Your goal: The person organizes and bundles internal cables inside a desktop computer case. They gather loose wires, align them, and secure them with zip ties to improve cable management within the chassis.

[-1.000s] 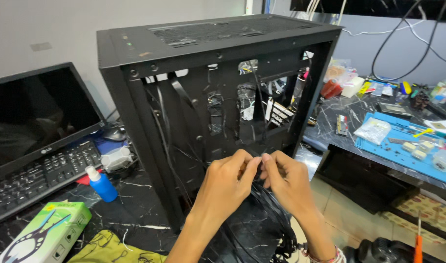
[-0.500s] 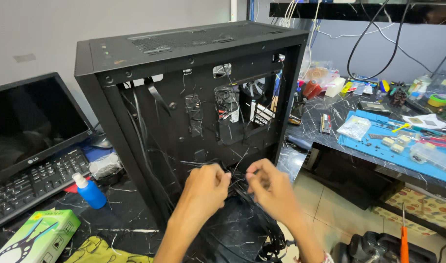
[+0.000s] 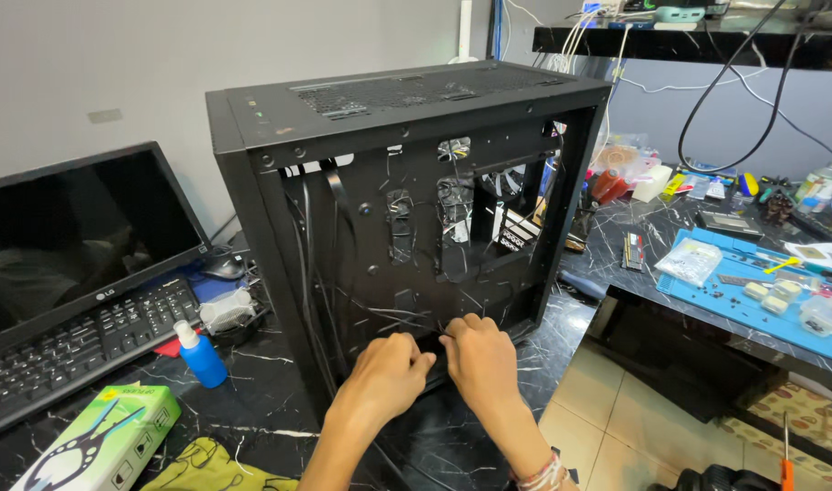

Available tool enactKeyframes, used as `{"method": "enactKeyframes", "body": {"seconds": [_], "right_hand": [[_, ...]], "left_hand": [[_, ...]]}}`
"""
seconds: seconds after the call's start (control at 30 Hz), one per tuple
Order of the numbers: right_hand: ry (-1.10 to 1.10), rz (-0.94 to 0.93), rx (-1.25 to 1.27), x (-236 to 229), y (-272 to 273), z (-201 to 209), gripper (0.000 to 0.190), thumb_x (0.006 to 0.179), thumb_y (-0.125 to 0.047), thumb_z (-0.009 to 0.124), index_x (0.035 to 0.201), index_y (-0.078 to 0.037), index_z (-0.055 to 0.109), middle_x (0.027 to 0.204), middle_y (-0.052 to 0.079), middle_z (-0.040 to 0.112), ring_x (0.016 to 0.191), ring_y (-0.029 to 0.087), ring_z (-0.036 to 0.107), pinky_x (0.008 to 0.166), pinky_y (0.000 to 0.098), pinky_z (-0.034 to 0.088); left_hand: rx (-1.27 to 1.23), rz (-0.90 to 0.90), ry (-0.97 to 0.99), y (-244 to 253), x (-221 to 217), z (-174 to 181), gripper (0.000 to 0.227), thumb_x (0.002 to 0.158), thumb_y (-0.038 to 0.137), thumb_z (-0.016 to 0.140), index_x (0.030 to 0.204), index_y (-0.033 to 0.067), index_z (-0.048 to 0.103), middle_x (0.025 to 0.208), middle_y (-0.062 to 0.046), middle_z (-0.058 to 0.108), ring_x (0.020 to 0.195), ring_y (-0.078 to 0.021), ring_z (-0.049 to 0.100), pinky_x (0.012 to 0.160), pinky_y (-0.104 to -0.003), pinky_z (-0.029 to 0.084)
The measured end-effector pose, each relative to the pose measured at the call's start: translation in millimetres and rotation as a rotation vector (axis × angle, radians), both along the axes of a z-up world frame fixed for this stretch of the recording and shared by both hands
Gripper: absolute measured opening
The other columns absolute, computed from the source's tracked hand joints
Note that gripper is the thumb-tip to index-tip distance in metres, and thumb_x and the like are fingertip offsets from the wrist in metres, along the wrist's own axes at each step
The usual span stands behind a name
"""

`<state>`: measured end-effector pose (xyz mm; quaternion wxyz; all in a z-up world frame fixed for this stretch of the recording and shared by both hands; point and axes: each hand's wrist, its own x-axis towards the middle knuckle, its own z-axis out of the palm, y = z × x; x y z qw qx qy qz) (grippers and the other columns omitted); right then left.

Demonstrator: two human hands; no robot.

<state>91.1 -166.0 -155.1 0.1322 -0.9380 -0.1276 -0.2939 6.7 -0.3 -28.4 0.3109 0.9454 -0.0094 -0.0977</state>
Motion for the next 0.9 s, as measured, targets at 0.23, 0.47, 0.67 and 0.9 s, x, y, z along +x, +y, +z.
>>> {"method": "enactKeyframes", "body": {"seconds": [0.23,0.47,0.67,0.9], "right_hand": [[-0.003,0.185,0.302,-64,-21,63,0.013,0.098,-0.026,0.068,0.103,-0.014,0.071,0.097,-0.003,0.075,0.089,0.024,0.064,0.079,0.0409,0.051],[-0.011,0.419,0.377,-113,-21,111,0.012,0.099,-0.026,0.068,0.097,-0.016,0.075,0.090,-0.004,0.077,0.072,0.014,0.068,0.070,0.0303,0.053],[-0.152,0.518,0.451,-130,-16,134,0.016,0.094,-0.021,0.078,0.107,-0.013,0.080,0.100,0.002,0.071,0.071,0.013,0.066,0.071,0.0266,0.056],[0.127,0.363,0.493,-137,-51,141,0.032,0.092,-0.028,0.073,0.122,-0.020,0.078,0.076,-0.009,0.074,0.047,0.006,0.048,0.051,0.0262,0.045]], "left_hand": [[-0.002,-0.063,0.160,0,-9,19,0.078,0.096,0.045,0.075,0.161,0.0214,0.039,0.158,-0.008,0.055,0.147,-0.0251,0.054,0.118,-0.041,0.046],[-0.243,-0.330,-0.070,-7,-24,29,0.030,0.089,0.036,0.081,0.105,0.0158,0.065,0.102,0.005,0.067,0.081,-0.0107,0.058,0.078,-0.030,0.051],[-0.326,-0.445,-0.326,-7,-31,36,0.021,0.089,0.013,0.059,0.099,0.0163,0.077,0.085,0.005,0.078,0.075,-0.0090,0.059,0.074,-0.029,0.050],[-0.412,-0.603,-0.730,0,-50,44,0.032,0.096,0.014,0.074,0.129,0.0129,0.074,0.129,-0.005,0.078,0.118,-0.0229,0.078,0.105,-0.035,0.056]]}}
